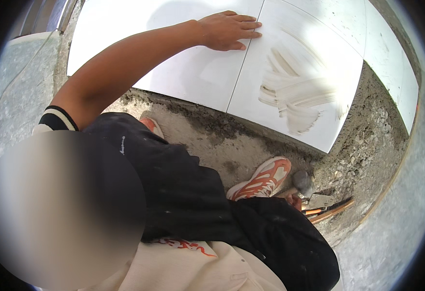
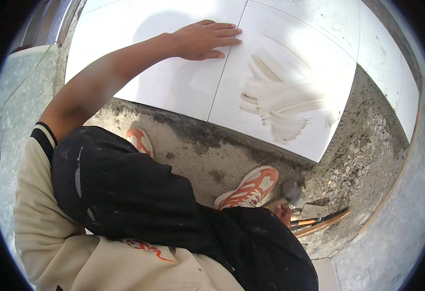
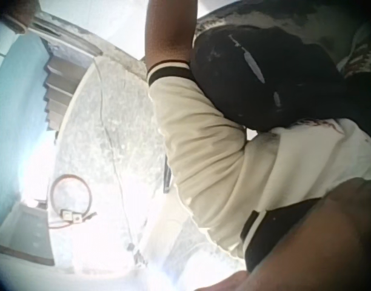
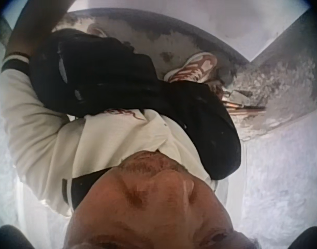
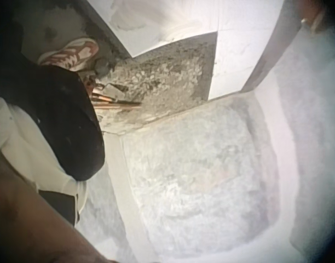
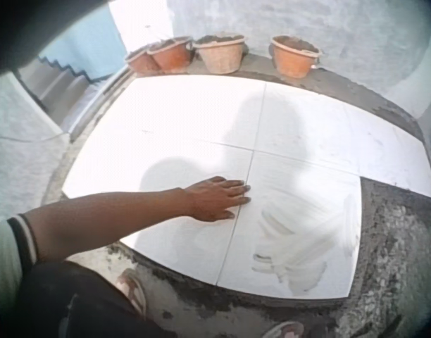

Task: The person installs white floor tiles by tapping them with a rubber mallet, cleaning the surface with a brush and water, and spreading cement with a trowel. The person repeatedly adjusts tile positions and cleans excess material from the joints.

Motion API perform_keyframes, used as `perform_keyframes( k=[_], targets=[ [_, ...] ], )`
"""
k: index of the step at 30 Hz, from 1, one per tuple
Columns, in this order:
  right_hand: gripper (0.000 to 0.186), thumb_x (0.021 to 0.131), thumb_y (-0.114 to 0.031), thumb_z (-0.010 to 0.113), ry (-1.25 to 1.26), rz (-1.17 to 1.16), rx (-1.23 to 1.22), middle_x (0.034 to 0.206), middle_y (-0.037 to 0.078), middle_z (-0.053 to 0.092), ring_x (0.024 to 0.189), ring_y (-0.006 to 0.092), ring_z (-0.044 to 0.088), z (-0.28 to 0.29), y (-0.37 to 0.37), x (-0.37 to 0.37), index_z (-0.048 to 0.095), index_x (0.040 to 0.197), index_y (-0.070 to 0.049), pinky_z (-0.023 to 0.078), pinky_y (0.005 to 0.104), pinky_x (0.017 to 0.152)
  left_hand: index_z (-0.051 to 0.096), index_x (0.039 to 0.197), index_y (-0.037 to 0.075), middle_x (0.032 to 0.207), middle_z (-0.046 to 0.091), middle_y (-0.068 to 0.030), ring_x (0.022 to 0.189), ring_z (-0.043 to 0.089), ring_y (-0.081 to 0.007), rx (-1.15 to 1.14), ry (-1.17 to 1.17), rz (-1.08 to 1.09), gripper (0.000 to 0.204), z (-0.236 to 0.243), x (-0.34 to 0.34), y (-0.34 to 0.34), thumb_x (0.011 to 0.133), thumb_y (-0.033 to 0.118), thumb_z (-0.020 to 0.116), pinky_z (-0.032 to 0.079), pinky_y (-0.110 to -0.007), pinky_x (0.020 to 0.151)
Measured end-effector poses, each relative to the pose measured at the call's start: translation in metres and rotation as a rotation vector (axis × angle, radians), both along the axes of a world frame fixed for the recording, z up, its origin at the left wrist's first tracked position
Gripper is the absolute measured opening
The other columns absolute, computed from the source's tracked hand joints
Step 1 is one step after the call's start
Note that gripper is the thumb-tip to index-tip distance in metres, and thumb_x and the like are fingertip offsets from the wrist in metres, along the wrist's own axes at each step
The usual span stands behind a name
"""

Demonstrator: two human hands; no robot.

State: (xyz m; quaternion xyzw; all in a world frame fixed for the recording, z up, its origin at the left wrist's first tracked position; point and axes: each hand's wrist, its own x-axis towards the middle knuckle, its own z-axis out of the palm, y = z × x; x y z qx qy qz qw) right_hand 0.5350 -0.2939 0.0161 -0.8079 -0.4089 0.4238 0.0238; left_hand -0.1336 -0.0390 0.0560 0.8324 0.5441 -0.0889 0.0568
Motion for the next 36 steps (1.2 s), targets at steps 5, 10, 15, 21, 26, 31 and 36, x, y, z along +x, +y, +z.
perform_keyframes(
  k=[5,10,15,21,26,31,36],
  targets=[
    [0.049,0.087,-0.040,0.081,-0.122,0.057,-0.056,0.086,0.010,0.072,0.078,0.0180,0.068,-0.001,0.004,-0.004,0.064,0.112,-0.001,0.055,0.0350,0.074,0.038,0.159,0.018,0.169,0.031,-0.0023,0.156,0.028,-0.0206,-0.030,-0.017,-0.058,0.062,0.011,0.006,-0.005,0.103,0.033,0.062,0.029,-0.044,0.127],
    [0.053,0.080,-0.043,0.087,-0.209,0.061,0.030,0.083,0.010,0.072,0.074,0.0205,0.068,-0.014,-0.002,-0.012,0.067,0.106,-0.001,0.055,0.0366,0.070,0.038,0.159,0.016,0.169,0.030,-0.0044,0.156,0.026,-0.0214,-0.100,-0.024,-0.039,0.064,0.023,0.015,-0.023,0.103,0.032,0.063,0.027,-0.043,0.128],
    [0.055,0.080,-0.041,0.086,-0.193,-0.003,0.069,0.086,0.014,0.072,0.077,0.0260,0.070,0.015,0.014,-0.052,0.066,0.109,0.001,0.056,0.0384,0.072,0.039,0.159,0.016,0.170,0.030,-0.0050,0.157,0.026,-0.0212,-0.223,-0.005,0.025,0.062,0.037,0.027,-0.026,0.104,0.033,0.061,0.025,-0.042,0.130],
    [0.053,0.084,-0.041,0.076,-0.277,-0.034,0.231,0.090,0.022,0.070,0.080,0.0354,0.070,-0.018,-0.004,-0.036,0.060,0.110,0.003,0.054,0.0444,0.074,0.045,0.155,0.006,0.166,0.037,-0.0133,0.155,0.031,-0.0280,-0.180,-0.122,-0.026,0.063,0.040,0.025,-0.015,0.098,0.022,0.067,0.028,-0.043,0.127],
    [0.052,0.084,-0.038,0.072,-0.144,-0.391,0.198,0.085,0.020,0.064,0.070,0.0295,0.062,-0.029,-0.007,-0.033,0.055,0.111,0.003,0.051,0.0439,0.067,0.042,0.157,0.012,0.165,0.039,-0.0080,0.155,0.030,-0.0223,-0.208,-0.112,-0.021,0.059,0.037,0.025,-0.010,0.104,0.031,0.060,0.026,-0.042,0.128],
    [0.039,0.086,-0.020,0.076,-0.146,-0.364,0.135,0.077,0.009,0.060,0.057,0.0130,0.055,0.020,0.034,-0.072,0.054,0.112,0.000,0.043,0.0320,0.050,0.044,0.156,0.012,0.162,0.044,-0.0081,0.154,0.033,-0.0224,-0.221,-0.167,0.077,0.059,0.044,0.025,-0.014,0.102,0.030,0.062,0.028,-0.042,0.127],
    [0.037,0.085,-0.016,0.074,0.053,-0.547,0.075,0.074,0.004,0.052,0.046,0.0105,0.045,0.085,0.096,-0.102,0.052,0.111,-0.002,0.035,0.0323,0.041,0.048,0.152,0.010,0.159,0.047,-0.0104,0.153,0.035,-0.0266,-0.314,-0.287,0.252,0.057,0.088,0.033,-0.025,0.101,0.028,0.066,0.031,-0.042,0.124]
  ],
)
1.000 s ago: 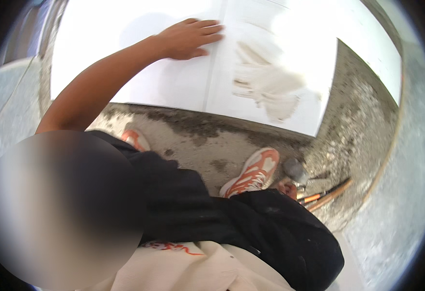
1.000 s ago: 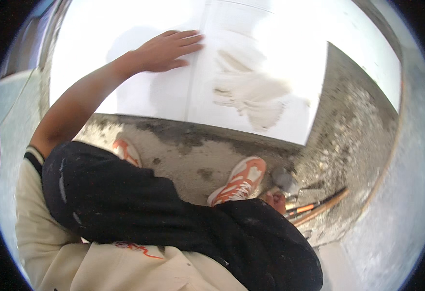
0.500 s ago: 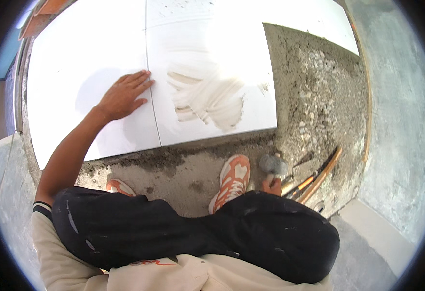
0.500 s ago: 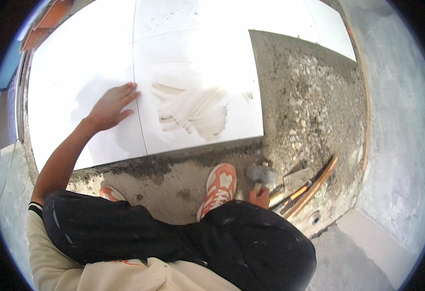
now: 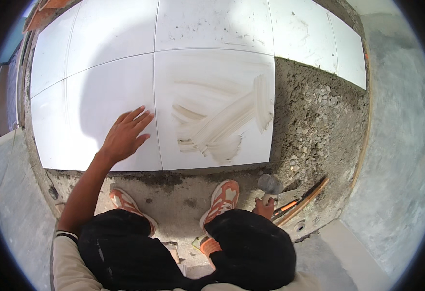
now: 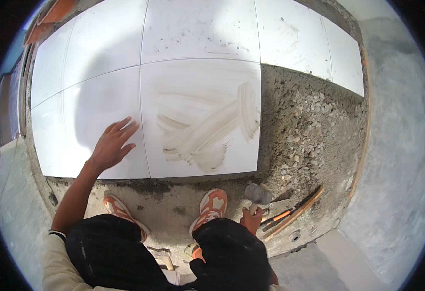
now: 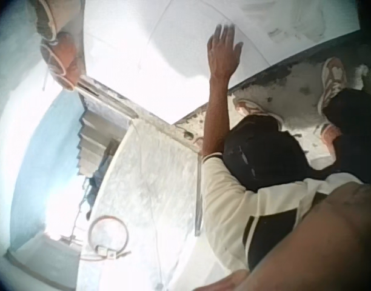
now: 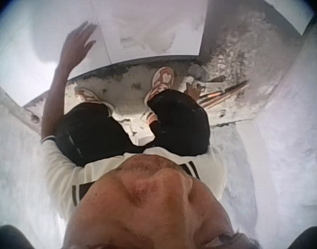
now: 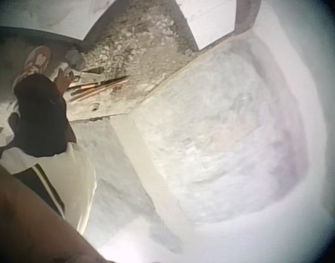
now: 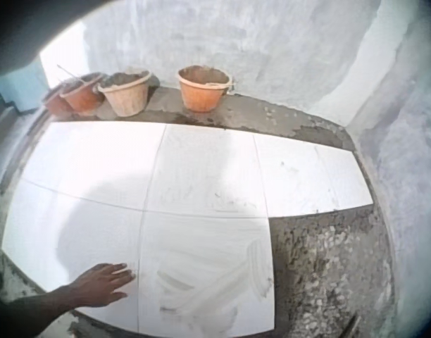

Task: The person installs white floor tiles by tapping them with a rubber mallet, cleaning the surface with a brush and water, and spreading cement with a trowel. The person repeatedly adjusts tile positions and cleans excess material from the joints.

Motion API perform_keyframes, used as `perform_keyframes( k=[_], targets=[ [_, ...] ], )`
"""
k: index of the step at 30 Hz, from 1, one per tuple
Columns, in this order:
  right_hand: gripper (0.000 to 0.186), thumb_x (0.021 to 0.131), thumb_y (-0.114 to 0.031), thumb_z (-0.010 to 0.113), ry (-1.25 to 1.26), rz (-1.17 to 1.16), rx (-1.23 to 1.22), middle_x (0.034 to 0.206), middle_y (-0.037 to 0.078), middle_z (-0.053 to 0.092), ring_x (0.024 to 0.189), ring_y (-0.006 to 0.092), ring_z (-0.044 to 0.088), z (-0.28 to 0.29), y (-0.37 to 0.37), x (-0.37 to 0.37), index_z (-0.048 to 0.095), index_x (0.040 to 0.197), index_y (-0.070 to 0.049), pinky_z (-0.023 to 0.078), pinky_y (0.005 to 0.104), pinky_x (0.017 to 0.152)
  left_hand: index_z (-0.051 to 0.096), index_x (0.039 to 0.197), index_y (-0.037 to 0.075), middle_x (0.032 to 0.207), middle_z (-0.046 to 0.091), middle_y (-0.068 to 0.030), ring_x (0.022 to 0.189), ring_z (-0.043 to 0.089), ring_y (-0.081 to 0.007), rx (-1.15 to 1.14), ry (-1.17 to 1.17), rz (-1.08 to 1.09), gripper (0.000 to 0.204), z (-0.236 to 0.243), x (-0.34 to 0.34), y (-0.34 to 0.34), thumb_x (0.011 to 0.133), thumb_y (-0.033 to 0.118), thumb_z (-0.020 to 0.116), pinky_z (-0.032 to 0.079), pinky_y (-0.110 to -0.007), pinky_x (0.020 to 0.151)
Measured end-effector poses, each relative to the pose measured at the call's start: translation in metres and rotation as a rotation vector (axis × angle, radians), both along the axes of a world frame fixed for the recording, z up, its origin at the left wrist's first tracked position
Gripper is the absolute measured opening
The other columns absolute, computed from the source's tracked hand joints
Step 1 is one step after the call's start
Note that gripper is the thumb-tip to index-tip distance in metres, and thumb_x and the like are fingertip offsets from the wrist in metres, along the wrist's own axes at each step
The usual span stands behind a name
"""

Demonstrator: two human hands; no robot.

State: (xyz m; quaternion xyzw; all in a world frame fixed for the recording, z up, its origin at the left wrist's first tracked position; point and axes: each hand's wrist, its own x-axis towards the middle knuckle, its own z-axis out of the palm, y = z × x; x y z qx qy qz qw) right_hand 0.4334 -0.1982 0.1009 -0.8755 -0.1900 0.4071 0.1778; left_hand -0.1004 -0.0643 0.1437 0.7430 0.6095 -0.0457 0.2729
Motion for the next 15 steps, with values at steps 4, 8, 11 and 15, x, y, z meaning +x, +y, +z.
perform_keyframes(
  k=[4,8,11,15],
  targets=[
    [0.037,0.089,-0.026,0.076,0.005,0.187,0.101,0.074,0.004,0.052,0.059,0.0149,0.050,0.045,0.018,0.008,0.056,0.105,0.000,0.042,0.0332,0.054,0.055,0.146,0.005,0.149,0.057,-0.0161,0.142,0.049,-0.0349,-0.063,-0.181,0.460,0.053,0.057,-0.023,-0.087,0.099,0.026,0.068,0.041,-0.046,0.116],
    [0.049,0.089,-0.033,0.078,-0.131,0.476,-0.288,0.082,0.015,0.063,0.081,0.0337,0.062,0.125,0.010,0.035,0.060,0.112,0.006,0.049,0.0471,0.075,0.058,0.143,0.003,0.130,0.069,-0.0134,0.125,0.062,-0.0241,-0.403,-0.369,1.226,0.055,0.152,-0.038,-0.269,0.103,0.040,0.063,0.046,-0.038,0.107],
    [0.053,0.083,-0.031,0.080,-0.162,0.617,-0.306,0.085,0.019,0.066,0.088,0.0395,0.066,0.178,-0.025,0.055,0.060,0.114,0.007,0.050,0.0506,0.081,0.062,0.139,0.008,0.110,0.065,-0.0030,0.098,0.058,-0.0151,-0.670,-0.533,1.668,0.053,0.267,0.015,-0.331,0.104,0.048,0.060,0.048,-0.031,0.087],
    [0.041,0.078,-0.017,0.076,-0.103,0.587,-0.380,0.077,0.013,0.061,0.068,0.0292,0.064,0.246,-0.031,0.088,0.057,0.110,0.001,0.052,0.0439,0.066,0.063,0.138,0.010,0.110,0.064,-0.0019,0.090,0.056,-0.0141,-0.945,-0.641,1.860,0.057,0.372,0.104,-0.343,0.105,0.055,0.052,0.047,-0.031,0.082]
  ],
)
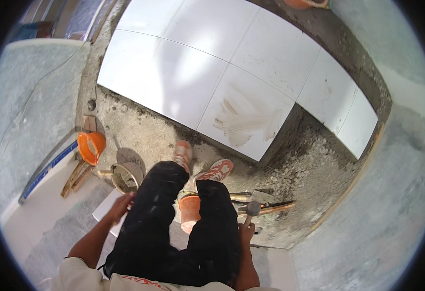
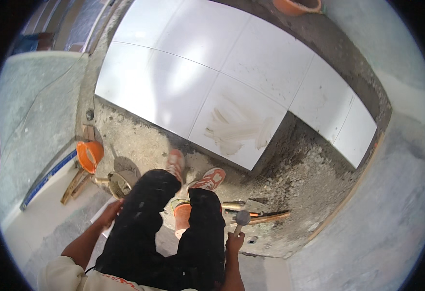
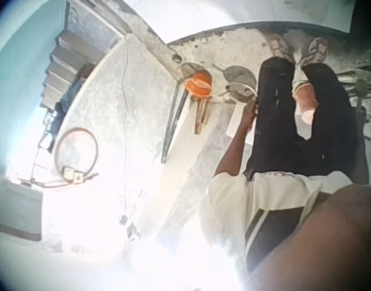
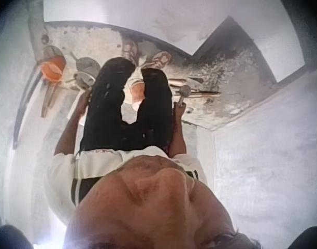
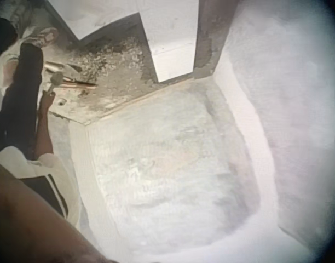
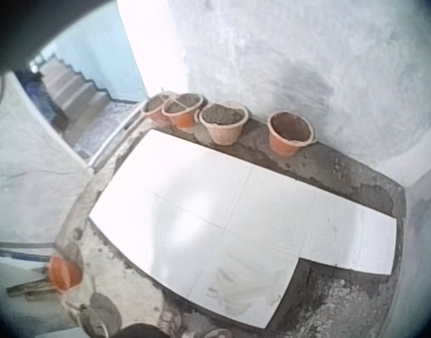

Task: The person installs white floor tiles by tapping them with a rubber mallet, cleaning the surface with a brush and water, and spreading cement with a trowel. The person repeatedly adjusts tile positions and cleans excess material from the joints.

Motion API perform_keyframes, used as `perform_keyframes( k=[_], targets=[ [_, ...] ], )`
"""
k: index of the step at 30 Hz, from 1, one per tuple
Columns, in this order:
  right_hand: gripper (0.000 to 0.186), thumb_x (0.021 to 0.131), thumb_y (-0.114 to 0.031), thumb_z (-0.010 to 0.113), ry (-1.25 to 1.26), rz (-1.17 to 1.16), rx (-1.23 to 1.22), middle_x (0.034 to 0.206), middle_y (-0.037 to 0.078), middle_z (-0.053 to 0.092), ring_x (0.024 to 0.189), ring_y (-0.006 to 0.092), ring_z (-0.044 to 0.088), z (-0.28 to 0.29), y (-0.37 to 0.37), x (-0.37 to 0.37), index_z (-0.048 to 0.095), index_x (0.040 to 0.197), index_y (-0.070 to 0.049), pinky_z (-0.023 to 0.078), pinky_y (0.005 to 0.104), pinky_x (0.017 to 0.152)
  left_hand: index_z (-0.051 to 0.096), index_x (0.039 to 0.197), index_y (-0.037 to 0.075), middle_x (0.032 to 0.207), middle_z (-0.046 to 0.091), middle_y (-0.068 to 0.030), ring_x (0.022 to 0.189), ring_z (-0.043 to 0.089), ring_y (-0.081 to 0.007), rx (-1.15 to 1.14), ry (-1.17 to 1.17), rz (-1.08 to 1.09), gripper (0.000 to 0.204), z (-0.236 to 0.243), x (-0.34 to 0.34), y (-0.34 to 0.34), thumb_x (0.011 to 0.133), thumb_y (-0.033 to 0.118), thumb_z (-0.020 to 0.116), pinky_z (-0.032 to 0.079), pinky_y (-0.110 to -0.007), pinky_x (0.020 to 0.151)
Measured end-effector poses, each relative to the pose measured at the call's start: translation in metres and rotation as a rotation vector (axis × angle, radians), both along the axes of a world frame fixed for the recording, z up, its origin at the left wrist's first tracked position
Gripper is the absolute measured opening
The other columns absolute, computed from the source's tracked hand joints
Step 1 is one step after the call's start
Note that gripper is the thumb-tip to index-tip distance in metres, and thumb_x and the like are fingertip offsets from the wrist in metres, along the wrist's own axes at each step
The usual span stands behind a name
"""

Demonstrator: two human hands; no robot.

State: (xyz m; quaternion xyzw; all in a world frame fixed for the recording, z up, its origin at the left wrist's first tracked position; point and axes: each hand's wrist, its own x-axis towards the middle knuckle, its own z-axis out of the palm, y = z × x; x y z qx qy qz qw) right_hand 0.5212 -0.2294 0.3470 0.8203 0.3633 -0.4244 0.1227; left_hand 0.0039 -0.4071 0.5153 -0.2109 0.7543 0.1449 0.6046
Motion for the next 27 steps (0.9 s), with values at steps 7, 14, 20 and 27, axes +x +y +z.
perform_keyframes(
  k=[7,14,20,27],
  targets=[
    [0.033,0.088,-0.026,0.073,-0.125,0.095,0.155,0.073,0.014,0.060,0.067,0.0284,0.063,0.138,0.106,0.013,0.058,0.091,0.003,0.049,0.0480,0.065,0.046,0.151,-0.001,0.138,0.063,-0.0161,0.123,0.062,-0.0244,0.180,-0.210,0.172,0.074,0.042,0.069,0.061,0.106,0.057,0.051,0.048,-0.037,0.108],
    [0.047,0.090,-0.035,0.074,-0.219,0.493,0.306,0.093,0.026,0.067,0.084,0.0346,0.063,0.209,0.261,0.017,0.062,0.101,0.009,0.049,0.0499,0.079,0.047,0.150,-0.001,0.137,0.063,-0.0215,0.126,0.062,-0.0296,0.298,-0.041,-0.034,0.081,0.029,0.078,0.098,0.099,0.061,0.061,0.046,-0.039,0.109],
    [0.050,0.093,-0.037,0.069,-0.032,0.674,0.420,0.101,0.028,0.068,0.094,0.0425,0.067,0.202,0.403,0.008,0.063,0.113,0.008,0.050,0.0495,0.085,0.054,0.144,-0.001,0.133,0.064,-0.0268,0.123,0.062,-0.0408,0.265,0.582,-0.258,0.073,-0.047,0.104,0.146,0.097,0.053,0.066,0.047,-0.044,0.107],
    [0.056,0.096,-0.048,0.070,0.128,1.132,0.194,0.093,0.024,0.072,0.090,0.0412,0.070,0.010,0.591,0.011,0.069,0.108,0.007,0.052,0.0483,0.082,0.051,0.148,0.002,0.141,0.058,-0.0259,0.131,0.057,-0.0381,0.225,0.663,-0.086,0.073,-0.149,0.205,0.297,0.096,0.050,0.069,0.046,-0.046,0.109]
  ],
)
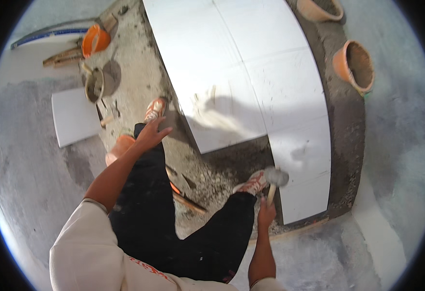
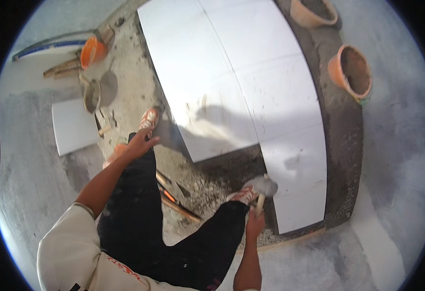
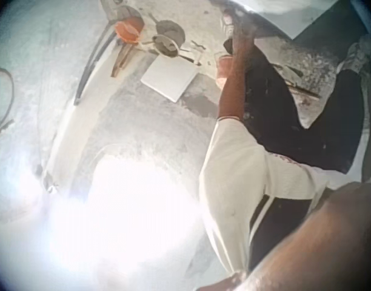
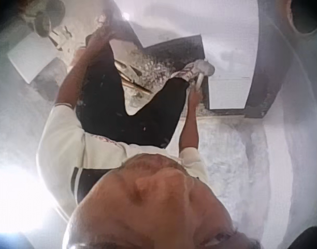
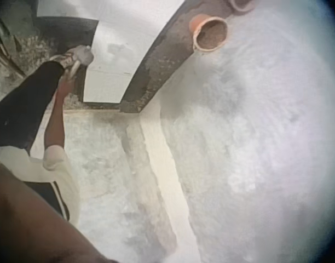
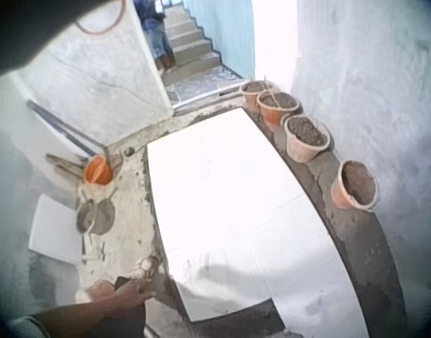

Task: The person installs white floor tiles by tapping them with a rubber mallet, cleaning the surface with a brush and water, and spreading cement with a trowel. The person repeatedly adjusts tile positions and cleans excess material from the joints.

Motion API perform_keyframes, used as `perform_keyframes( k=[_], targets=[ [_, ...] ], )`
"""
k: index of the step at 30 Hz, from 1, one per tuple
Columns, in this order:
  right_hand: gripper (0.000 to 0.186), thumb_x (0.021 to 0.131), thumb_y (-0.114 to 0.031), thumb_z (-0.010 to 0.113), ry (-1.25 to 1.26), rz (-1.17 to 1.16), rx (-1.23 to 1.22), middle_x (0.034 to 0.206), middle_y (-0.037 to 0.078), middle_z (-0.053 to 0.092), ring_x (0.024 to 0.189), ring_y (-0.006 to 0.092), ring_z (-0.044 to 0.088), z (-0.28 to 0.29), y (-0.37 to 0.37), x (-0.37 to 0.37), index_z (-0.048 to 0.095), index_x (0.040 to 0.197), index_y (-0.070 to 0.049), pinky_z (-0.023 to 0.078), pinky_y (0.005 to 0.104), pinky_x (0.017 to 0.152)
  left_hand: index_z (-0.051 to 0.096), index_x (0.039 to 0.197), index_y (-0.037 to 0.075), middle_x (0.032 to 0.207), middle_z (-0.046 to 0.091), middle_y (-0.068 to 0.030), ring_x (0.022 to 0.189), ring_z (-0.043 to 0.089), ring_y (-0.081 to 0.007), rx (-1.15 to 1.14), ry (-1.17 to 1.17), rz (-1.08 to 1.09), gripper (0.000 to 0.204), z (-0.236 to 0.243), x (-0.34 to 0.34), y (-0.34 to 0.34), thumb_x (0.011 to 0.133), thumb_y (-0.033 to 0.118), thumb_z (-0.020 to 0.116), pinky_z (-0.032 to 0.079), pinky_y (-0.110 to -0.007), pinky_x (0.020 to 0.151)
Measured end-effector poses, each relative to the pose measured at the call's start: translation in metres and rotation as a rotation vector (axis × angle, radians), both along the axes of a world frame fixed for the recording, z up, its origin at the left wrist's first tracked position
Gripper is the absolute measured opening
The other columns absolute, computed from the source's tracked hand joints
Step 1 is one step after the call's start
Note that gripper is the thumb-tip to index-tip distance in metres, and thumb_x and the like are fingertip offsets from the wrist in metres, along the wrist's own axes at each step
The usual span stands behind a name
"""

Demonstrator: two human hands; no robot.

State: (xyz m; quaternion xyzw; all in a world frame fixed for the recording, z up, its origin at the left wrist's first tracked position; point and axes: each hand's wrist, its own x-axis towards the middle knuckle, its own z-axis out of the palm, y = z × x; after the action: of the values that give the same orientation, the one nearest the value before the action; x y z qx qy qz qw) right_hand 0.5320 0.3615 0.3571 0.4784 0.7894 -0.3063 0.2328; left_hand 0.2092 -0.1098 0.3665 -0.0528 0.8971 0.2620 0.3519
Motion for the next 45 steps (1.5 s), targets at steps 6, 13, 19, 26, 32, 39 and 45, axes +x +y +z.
perform_keyframes(
  k=[6,13,19,26,32,39,45],
  targets=[
    [0.052,0.094,-0.053,0.072,0.149,0.142,-0.191,0.087,0.020,0.072,0.084,0.0387,0.072,-0.081,0.022,-0.042,0.069,0.103,-0.002,0.053,0.0476,0.077,0.037,0.159,0.009,0.163,0.030,-0.0306,0.153,0.028,-0.0451,-0.115,-0.067,-0.072,0.094,-0.159,0.065,0.092,0.090,0.062,0.071,0.031,-0.050,0.122],
    [0.042,0.096,-0.045,0.073,0.193,0.250,-0.210,0.101,0.016,0.069,0.084,0.0352,0.068,-0.157,-0.014,-0.070,0.071,0.105,-0.004,0.051,0.0445,0.079,0.022,0.167,0.018,0.173,0.001,-0.0232,0.162,0.002,-0.0349,-0.172,-0.043,-0.049,0.104,-0.231,0.054,0.148,0.087,0.057,0.076,0.024,-0.056,0.124],
    [0.039,0.100,-0.037,0.070,0.236,0.197,-0.312,0.083,0.008,0.061,0.075,0.0198,0.055,-0.169,-0.067,-0.107,0.067,0.105,0.002,0.046,0.0377,0.075,0.011,0.168,0.026,0.174,-0.003,-0.0177,0.162,-0.001,-0.0304,-0.227,-0.003,-0.027,0.112,-0.246,0.038,0.129,0.084,0.056,0.079,0.017,-0.054,0.128],
    [0.036,0.103,-0.036,0.065,0.206,0.204,-0.311,0.071,0.000,0.049,0.061,0.0110,0.044,-0.193,-0.113,-0.168,0.062,0.097,-0.001,0.038,0.0318,0.058,0.011,0.168,0.028,0.175,-0.007,-0.0128,0.162,-0.005,-0.0269,-0.171,0.030,-0.005,0.116,-0.250,0.025,0.108,0.081,0.050,0.084,0.013,-0.058,0.128],
    [0.036,0.103,-0.035,0.065,0.154,0.171,-0.341,0.070,-0.001,0.048,0.059,0.0091,0.043,-0.200,-0.135,-0.208,0.060,0.103,0.001,0.037,0.0297,0.053,0.010,0.168,0.030,0.176,-0.004,-0.0094,0.162,-0.006,-0.0281,-0.150,0.041,-0.019,0.117,-0.255,0.027,0.102,0.080,0.051,0.085,0.010,-0.057,0.130],
    [0.029,0.104,-0.034,0.065,0.228,0.052,-0.416,0.061,-0.005,0.038,0.043,0.0067,0.035,-0.211,-0.136,-0.227,0.050,0.094,-0.011,0.027,0.0258,0.039,0.008,0.167,0.036,0.176,-0.001,-0.0060,0.162,-0.004,-0.0309,-0.161,0.053,-0.026,0.124,-0.262,0.031,0.096,0.074,0.050,0.089,0.011,-0.052,0.131],
    [0.029,0.104,-0.030,0.064,0.286,-0.148,-0.444,0.058,-0.005,0.040,0.041,0.0070,0.035,-0.213,-0.141,-0.243,0.047,0.088,-0.012,0.027,0.0262,0.038,0.010,0.167,0.035,0.176,0.001,-0.0063,0.162,0.000,-0.0333,-0.182,0.091,-0.025,0.125,-0.268,0.042,0.095,0.072,0.048,0.091,0.013,-0.050,0.131]
  ],
)
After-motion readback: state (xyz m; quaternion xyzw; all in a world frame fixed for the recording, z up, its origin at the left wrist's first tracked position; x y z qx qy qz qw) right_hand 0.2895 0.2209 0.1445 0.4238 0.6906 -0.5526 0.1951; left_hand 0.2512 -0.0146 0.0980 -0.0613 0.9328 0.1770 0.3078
